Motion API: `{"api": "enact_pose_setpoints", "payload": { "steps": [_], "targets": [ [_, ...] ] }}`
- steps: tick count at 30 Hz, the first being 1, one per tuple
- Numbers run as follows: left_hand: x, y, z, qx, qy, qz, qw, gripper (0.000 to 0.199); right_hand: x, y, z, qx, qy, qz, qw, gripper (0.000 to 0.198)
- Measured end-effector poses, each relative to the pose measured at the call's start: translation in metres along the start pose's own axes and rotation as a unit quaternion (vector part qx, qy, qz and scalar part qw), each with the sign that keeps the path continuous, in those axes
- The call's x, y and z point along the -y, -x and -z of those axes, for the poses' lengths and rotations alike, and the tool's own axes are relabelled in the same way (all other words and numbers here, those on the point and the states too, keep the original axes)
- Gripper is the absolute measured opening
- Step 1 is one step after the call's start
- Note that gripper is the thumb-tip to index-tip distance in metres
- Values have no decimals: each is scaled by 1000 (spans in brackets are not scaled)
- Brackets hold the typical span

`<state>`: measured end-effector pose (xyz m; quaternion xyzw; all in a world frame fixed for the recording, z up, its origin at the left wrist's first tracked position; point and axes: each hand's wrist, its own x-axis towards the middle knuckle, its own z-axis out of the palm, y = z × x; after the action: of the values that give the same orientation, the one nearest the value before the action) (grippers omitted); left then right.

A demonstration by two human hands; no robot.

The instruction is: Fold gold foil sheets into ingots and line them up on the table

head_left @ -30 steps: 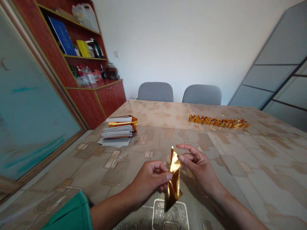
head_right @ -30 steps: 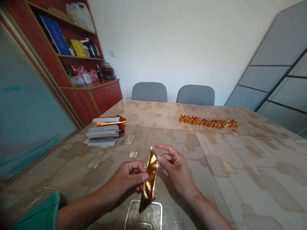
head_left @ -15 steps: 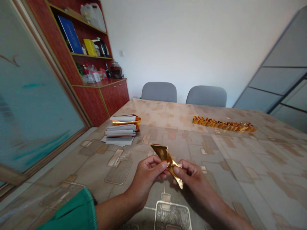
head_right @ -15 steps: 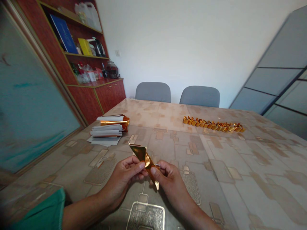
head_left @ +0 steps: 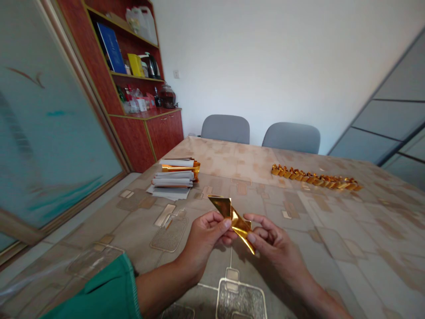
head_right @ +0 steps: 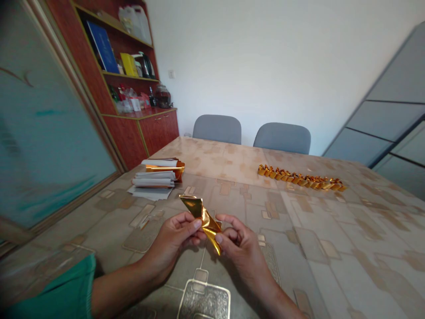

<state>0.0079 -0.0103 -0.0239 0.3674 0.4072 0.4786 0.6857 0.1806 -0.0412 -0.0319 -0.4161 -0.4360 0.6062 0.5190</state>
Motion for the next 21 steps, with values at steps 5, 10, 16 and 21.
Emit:
{"api": "enact_pose_setpoints", "payload": {
  "steps": [5, 10, 16, 21],
  "targets": [
    [5, 3, -2, 21, -26, -39, 999, 39, -4, 0, -4, 44, 7, -21, 999, 42],
    [8, 5, -3, 40, -8, -37, 998, 39, -8, -2, -6, 15, 70, -27, 997, 41],
    [-1, 0, -1, 3, 21, -9, 1000, 40, -14, -1, 1, 40, 65, -63, 995, 48],
    [-17, -11, 9, -73, 64, -34, 995, 39, -14, 3, 12, 42, 118, -58, 990, 43]
  ]
}}
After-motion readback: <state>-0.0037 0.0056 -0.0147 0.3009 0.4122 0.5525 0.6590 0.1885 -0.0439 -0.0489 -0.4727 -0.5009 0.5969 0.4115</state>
